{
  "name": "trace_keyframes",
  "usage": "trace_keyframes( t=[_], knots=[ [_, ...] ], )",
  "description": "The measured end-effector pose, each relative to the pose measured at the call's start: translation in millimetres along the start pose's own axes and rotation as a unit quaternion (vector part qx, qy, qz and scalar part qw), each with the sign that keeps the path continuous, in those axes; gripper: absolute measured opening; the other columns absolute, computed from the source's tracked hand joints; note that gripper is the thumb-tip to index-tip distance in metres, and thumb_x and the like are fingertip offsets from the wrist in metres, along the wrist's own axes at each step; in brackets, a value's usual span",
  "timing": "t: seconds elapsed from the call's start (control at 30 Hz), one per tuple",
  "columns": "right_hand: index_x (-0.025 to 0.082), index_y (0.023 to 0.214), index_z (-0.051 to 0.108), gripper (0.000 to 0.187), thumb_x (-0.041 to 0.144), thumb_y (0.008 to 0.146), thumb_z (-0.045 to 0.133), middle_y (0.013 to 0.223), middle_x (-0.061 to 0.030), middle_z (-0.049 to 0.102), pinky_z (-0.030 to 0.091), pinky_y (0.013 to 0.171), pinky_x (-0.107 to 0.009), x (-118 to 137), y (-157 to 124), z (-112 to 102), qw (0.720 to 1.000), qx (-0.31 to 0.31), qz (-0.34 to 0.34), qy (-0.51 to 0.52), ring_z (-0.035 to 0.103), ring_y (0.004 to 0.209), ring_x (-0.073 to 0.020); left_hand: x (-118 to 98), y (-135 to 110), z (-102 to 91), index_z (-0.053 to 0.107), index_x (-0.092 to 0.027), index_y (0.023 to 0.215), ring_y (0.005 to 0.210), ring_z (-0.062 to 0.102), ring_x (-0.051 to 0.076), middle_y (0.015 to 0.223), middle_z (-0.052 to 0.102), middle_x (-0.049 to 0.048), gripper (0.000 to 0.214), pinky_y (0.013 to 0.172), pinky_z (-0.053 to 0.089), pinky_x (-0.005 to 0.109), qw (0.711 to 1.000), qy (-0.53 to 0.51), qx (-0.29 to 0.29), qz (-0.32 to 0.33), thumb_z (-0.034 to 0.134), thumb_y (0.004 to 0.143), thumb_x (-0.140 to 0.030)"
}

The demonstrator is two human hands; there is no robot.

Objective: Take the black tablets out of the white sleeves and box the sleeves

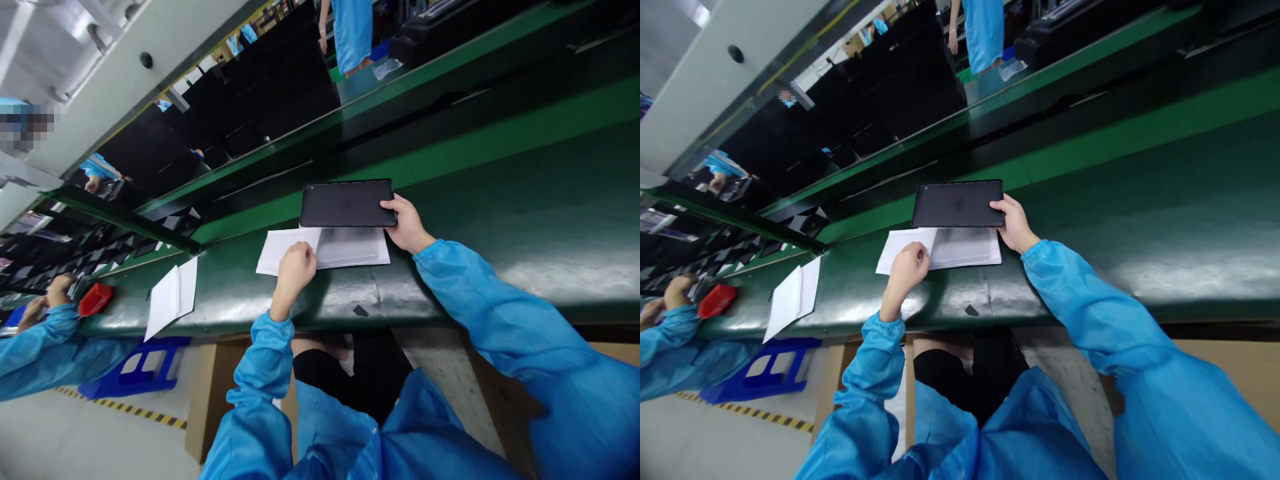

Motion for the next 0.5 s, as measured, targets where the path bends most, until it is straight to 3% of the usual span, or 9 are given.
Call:
trace_keyframes(
  t=[0.07,0.13,0.2,0.27,0.33,0.4,0.5],
  knots=[
    [0.027,0.094,0.064,0.035,0.036,0.064,0.079,0.083,0.0007,0.067,0.046,0.046,-0.029,0.6,2.2,-3.2,1.000,-0.004,-0.012,0.003,0.063,0.070,-0.0207,6.3,-6.6,-16.8,0.059,-0.021,0.083,0.071,0.057,0.017,0.078,0.061,0.0017,0.015,0.067,0.046,0.027,0.984,-0.175,-0.018,0.011,0.063,0.095,-0.030],
    [0.028,0.094,0.062,0.034,0.037,0.065,0.078,0.081,0.0016,0.064,0.045,0.046,-0.028,1.7,4.5,-6.2,1.000,-0.010,-0.024,0.012,0.060,0.068,-0.0192,24.4,-15.3,-41.0,0.059,-0.021,0.087,0.063,0.050,0.013,0.074,0.058,-0.0014,0.028,0.059,0.042,0.024,0.935,-0.349,-0.064,0.005,0.069,0.093,-0.047],
    [0.029,0.093,0.060,0.033,0.037,0.066,0.077,0.080,0.0021,0.063,0.045,0.046,-0.027,2.3,6.4,-8.2,0.999,-0.015,-0.029,0.027,0.059,0.067,-0.0181,57.7,-25.3,-66.3,0.058,-0.021,0.089,0.060,0.047,0.011,0.072,0.056,-0.0033,0.038,0.056,0.041,0.022,0.875,-0.460,-0.148,-0.026,0.074,0.089,-0.056],
    [0.029,0.092,0.060,0.033,0.037,0.065,0.077,0.082,0.0021,0.065,0.045,0.047,-0.026,2.4,7.4,-8.3,0.998,-0.017,-0.031,0.043,0.059,0.068,-0.0175,98.1,-34.6,-79.7,0.056,-0.021,0.088,0.055,0.042,0.008,0.067,0.050,-0.0057,0.040,0.052,0.038,0.020,0.842,-0.487,-0.216,-0.080,0.077,0.086,-0.055],
    [0.029,0.092,0.060,0.033,0.037,0.065,0.077,0.082,0.0021,0.065,0.045,0.047,-0.026,2.0,7.5,-6.8,0.998,-0.013,-0.030,0.049,0.059,0.068,-0.0173,136.6,-40.7,-76.8,0.053,-0.021,0.084,0.049,0.033,0.007,0.060,0.042,-0.0081,0.037,0.047,0.031,0.020,0.850,-0.447,-0.233,-0.155,0.074,0.088,-0.052],
    [0.029,0.092,0.061,0.034,0.036,0.064,0.077,0.081,0.0024,0.066,0.044,0.046,-0.025,0.9,6.9,-4.9,0.999,-0.009,-0.025,0.046,0.059,0.067,-0.0173,168.6,-46.1,-66.2,0.053,-0.021,0.080,0.048,0.032,0.008,0.057,0.039,-0.0085,0.029,0.046,0.027,0.021,0.875,-0.360,-0.225,-0.230,0.068,0.090,-0.044],
    [0.029,0.093,0.063,0.034,0.036,0.063,0.077,0.080,0.0031,0.066,0.043,0.045,-0.025,-1.7,5.6,-3.3,0.999,-0.003,-0.013,0.034,0.058,0.066,-0.0173,193.0,-51.5,-56.4,0.056,-0.021,0.079,0.060,0.049,0.013,0.064,0.053,-0.0036,0.016,0.058,0.039,0.024,0.912,-0.207,-0.225,-0.272,0.061,0.091,-0.031]
  ],
)
Point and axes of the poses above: each hand's wrist, its own y-axis towards the middle knuckle, its own z-axis out of the palm, x = y × z, the point moved 8 cm from there along y, towards the middle knuckle
